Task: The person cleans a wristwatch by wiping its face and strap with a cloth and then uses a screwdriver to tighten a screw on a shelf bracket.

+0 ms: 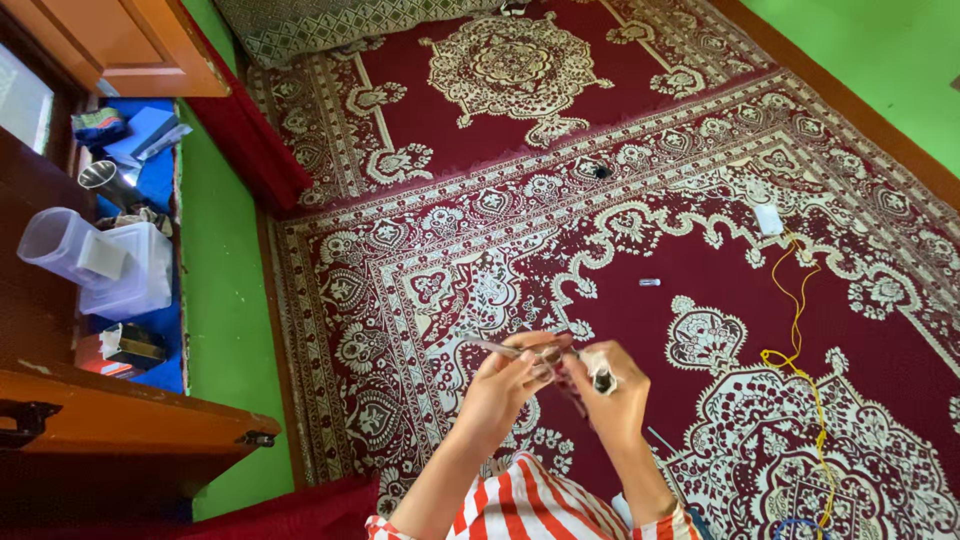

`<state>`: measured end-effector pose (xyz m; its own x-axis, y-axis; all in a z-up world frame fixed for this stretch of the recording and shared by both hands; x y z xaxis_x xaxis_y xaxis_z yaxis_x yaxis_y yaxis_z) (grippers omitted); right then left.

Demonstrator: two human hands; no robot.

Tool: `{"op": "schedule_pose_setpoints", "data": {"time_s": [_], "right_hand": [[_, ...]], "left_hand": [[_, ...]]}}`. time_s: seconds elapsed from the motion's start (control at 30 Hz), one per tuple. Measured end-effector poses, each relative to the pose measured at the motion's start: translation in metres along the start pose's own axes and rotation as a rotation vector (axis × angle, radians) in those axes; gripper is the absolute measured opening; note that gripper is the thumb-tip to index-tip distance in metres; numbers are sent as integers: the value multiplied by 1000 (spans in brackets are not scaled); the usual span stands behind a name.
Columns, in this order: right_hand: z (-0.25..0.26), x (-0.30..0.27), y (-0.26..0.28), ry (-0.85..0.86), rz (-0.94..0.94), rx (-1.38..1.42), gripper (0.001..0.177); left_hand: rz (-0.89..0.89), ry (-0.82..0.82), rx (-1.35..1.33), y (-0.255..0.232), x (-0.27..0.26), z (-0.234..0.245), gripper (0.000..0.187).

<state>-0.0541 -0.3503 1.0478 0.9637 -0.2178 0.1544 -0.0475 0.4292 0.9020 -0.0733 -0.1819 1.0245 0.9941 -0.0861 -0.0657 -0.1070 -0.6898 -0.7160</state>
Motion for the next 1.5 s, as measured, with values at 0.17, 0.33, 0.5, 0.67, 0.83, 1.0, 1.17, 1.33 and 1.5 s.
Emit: {"op": "schedule_pose_setpoints", "data": {"time_s": [0.17,0.33,0.5,0.67,0.83,1.0,1.17,1.33,1.5], "right_hand": [[24,5,43,-139,255,153,26],[-21,-26,83,131,506,-5,39],[-45,-31,81,127,498,-207,39],[-29,-11,56,-13,461,-154,27],[-17,13,24,-43,232,-106,26],[-23,-12,63,5,474,-139,36],[-39,-11,65,109,401,-53,57],[-26,-1,40,25,285,-3,43],[-18,6,6,17,86,132,34]], "left_hand": [[13,-100,-41,6,-3,0,42],[21,-168,-178,10,2,5,45],[-15,-197,-297,34,12,33,39],[38,-130,-192,41,4,27,44],[36,-83,-159,37,-1,7,47],[31,-144,-294,38,6,15,46],[-44,-94,-287,42,15,28,46],[32,-142,-200,25,2,11,43],[-57,-49,163,16,-1,-1,35]]}}
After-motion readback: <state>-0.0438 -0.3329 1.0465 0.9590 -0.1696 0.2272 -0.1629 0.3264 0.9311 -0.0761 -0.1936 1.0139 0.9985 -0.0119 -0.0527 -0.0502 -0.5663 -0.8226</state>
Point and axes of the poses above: each hand's wrist, its own x-axis towards the middle knuckle, its own z-axis out of the back of the hand, y = z × x, the point moved 10 cm from there along x, towards the middle knuckle, and after that the axes turned 11 degrees about -z, right-handed, at the moved point
